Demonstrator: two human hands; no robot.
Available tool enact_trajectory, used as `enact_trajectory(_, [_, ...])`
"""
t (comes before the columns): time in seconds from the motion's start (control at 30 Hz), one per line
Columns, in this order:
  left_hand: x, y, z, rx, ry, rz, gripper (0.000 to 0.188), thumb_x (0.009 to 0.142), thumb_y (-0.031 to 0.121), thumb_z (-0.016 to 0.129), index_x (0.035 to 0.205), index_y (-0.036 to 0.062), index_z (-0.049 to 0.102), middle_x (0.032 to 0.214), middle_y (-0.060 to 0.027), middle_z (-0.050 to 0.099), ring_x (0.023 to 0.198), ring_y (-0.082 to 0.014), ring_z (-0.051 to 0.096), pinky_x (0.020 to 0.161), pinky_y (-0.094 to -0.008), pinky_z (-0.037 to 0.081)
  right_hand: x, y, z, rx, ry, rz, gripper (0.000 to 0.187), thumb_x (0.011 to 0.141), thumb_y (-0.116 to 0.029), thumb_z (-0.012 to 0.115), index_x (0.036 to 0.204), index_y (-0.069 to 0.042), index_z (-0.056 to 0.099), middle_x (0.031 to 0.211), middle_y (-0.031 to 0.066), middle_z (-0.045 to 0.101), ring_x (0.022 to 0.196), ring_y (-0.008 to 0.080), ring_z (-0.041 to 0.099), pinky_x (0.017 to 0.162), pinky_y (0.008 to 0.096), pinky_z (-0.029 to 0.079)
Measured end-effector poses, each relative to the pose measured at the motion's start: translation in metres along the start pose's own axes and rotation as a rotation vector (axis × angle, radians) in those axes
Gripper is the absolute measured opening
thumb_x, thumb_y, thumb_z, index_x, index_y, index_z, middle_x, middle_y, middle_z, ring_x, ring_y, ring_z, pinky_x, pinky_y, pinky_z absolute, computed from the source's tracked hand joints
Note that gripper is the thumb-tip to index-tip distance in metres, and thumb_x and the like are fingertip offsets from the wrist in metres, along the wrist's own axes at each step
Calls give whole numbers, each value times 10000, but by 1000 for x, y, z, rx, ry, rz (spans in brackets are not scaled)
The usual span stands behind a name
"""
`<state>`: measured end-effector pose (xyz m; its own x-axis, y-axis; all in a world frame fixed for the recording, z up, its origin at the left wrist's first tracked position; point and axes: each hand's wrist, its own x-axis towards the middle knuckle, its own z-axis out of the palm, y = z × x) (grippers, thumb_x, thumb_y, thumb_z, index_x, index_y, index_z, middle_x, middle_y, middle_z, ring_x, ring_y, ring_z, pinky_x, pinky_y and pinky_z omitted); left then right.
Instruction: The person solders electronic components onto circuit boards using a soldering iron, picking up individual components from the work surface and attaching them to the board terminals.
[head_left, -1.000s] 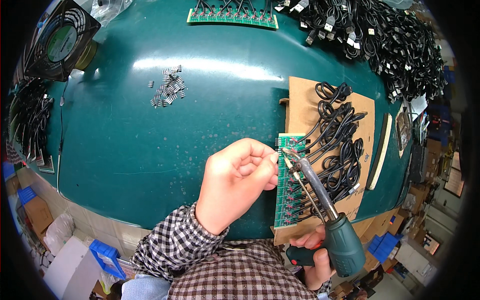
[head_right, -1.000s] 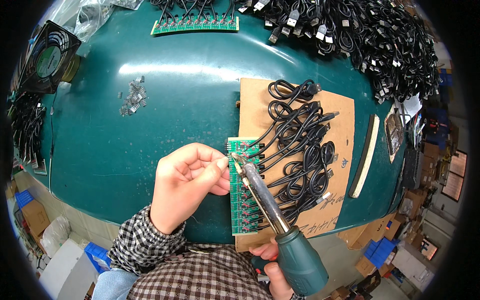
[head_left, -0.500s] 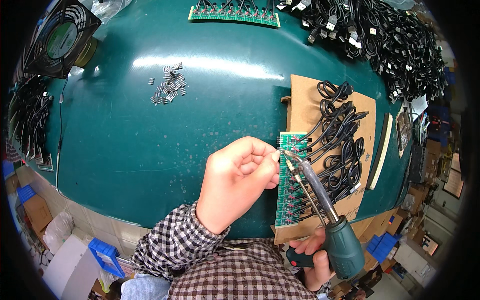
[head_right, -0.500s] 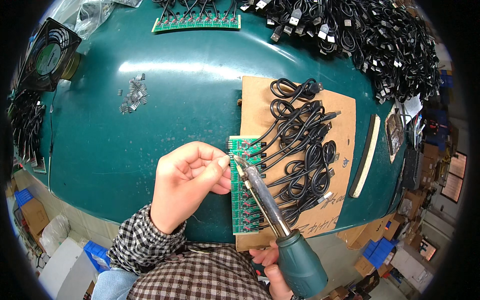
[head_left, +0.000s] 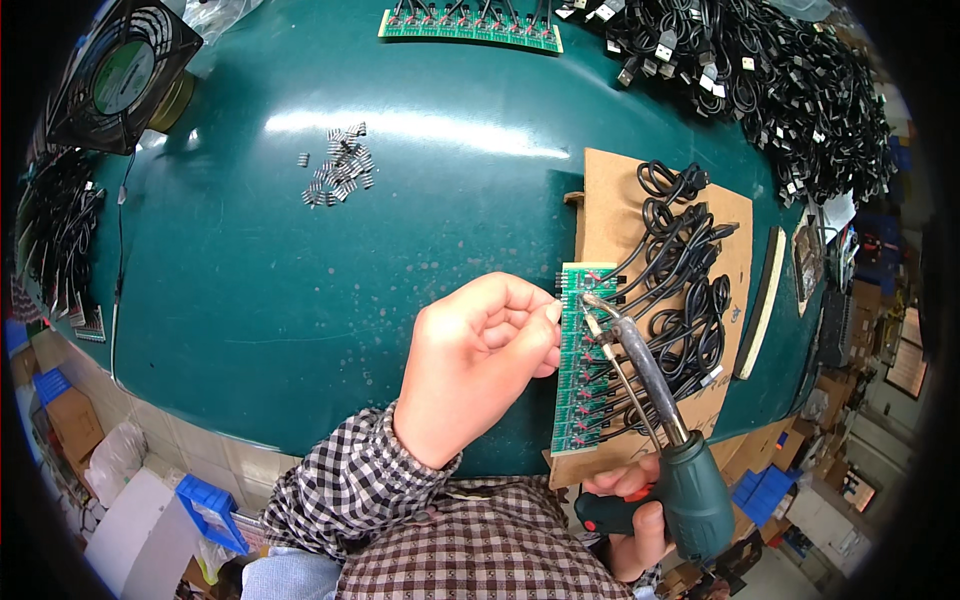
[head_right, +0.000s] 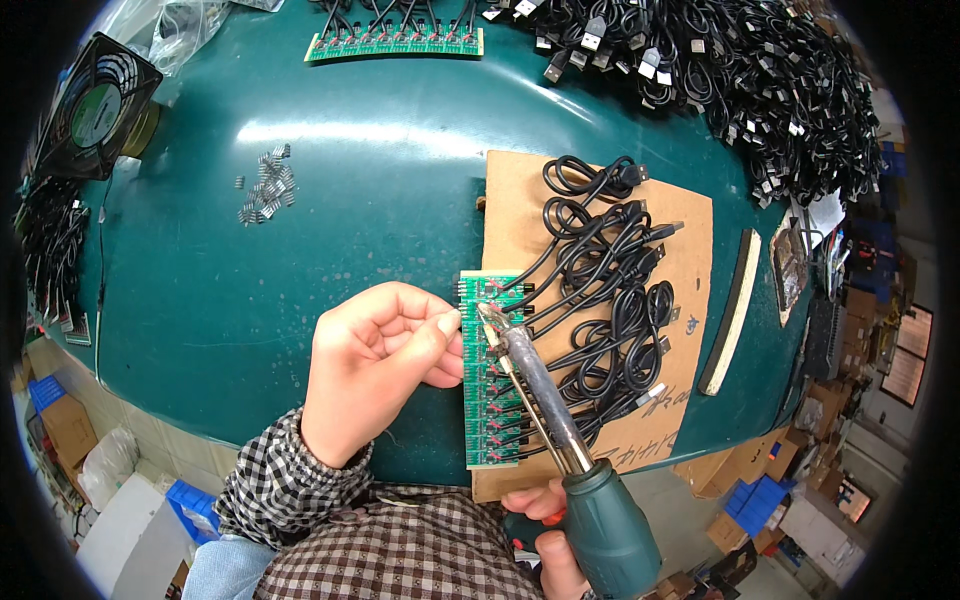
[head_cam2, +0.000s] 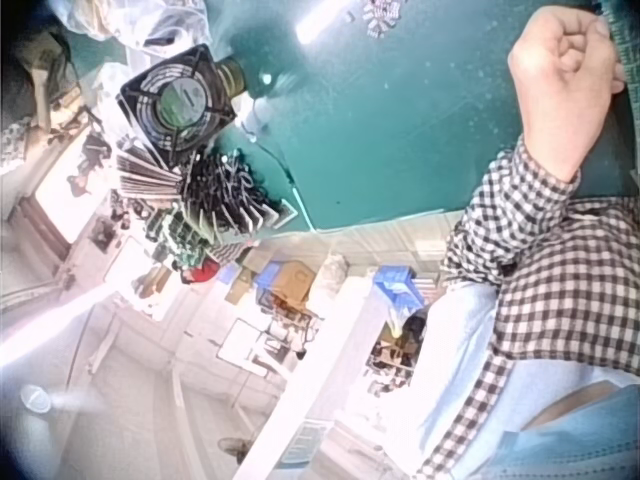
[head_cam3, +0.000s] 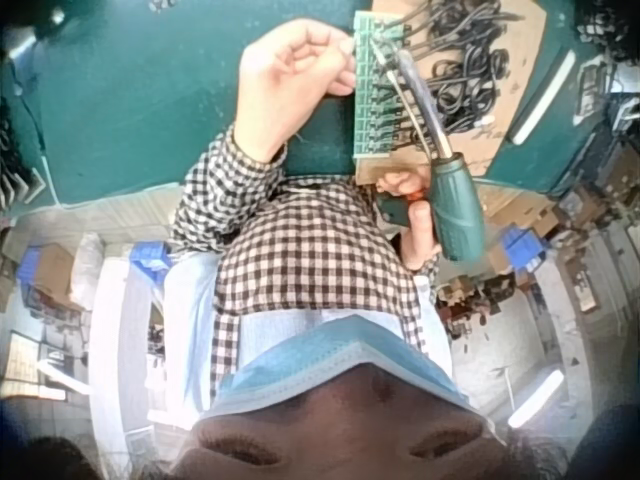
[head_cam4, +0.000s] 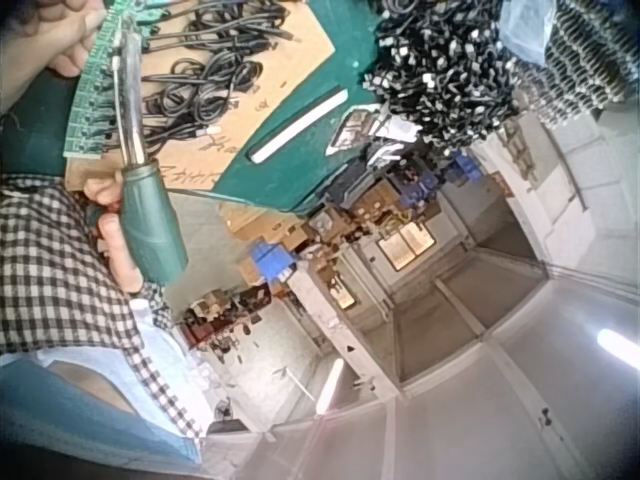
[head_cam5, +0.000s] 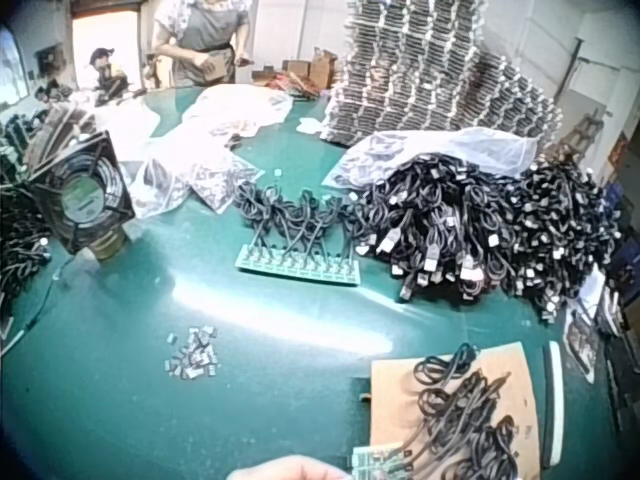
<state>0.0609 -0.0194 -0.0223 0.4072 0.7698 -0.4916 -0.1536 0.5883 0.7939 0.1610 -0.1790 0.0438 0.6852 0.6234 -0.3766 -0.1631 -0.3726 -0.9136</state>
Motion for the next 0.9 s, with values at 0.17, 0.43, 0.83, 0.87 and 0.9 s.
enact_trajectory(0.17, [0,1,1,3,5,-1,92,836,49,547,857,-41,555,742,-90,613,628,-112,604,560,-215,518,3,5,-5,12,-52,2,551,769,-344,601,1088,56,398,755,105,499,729,247,576,654,423,537])
enact_trajectory(0.43, [0,0,0,6,-6,14,94,835,51,551,855,-41,556,735,-84,610,628,-110,603,560,-215,517,2,7,-7,-1,-58,25,556,762,-351,609,1073,62,405,707,84,483,669,224,561,654,427,534])
enact_trajectory(0.83, [0,-1,0,1,-5,10,97,838,54,548,857,-41,557,740,-79,610,626,-106,599,565,-215,517,1,12,-12,22,-83,-11,502,762,-329,601,1029,54,417,686,75,476,628,195,544,638,411,539])
enact_trajectory(0.87, [0,0,0,1,-2,11,97,838,54,548,857,-41,557,739,-79,610,624,-106,598,564,-215,517,1,12,-11,15,-84,-15,498,764,-326,598,1029,54,416,683,76,474,624,194,543,636,409,540])
enact_trajectory(0.9, [0,0,0,0,1,11,97,838,53,547,857,-41,557,739,-79,609,622,-106,598,563,-216,517,1,11,-9,8,-84,-20,493,765,-322,595,1029,54,415,681,78,472,620,194,541,633,406,541])
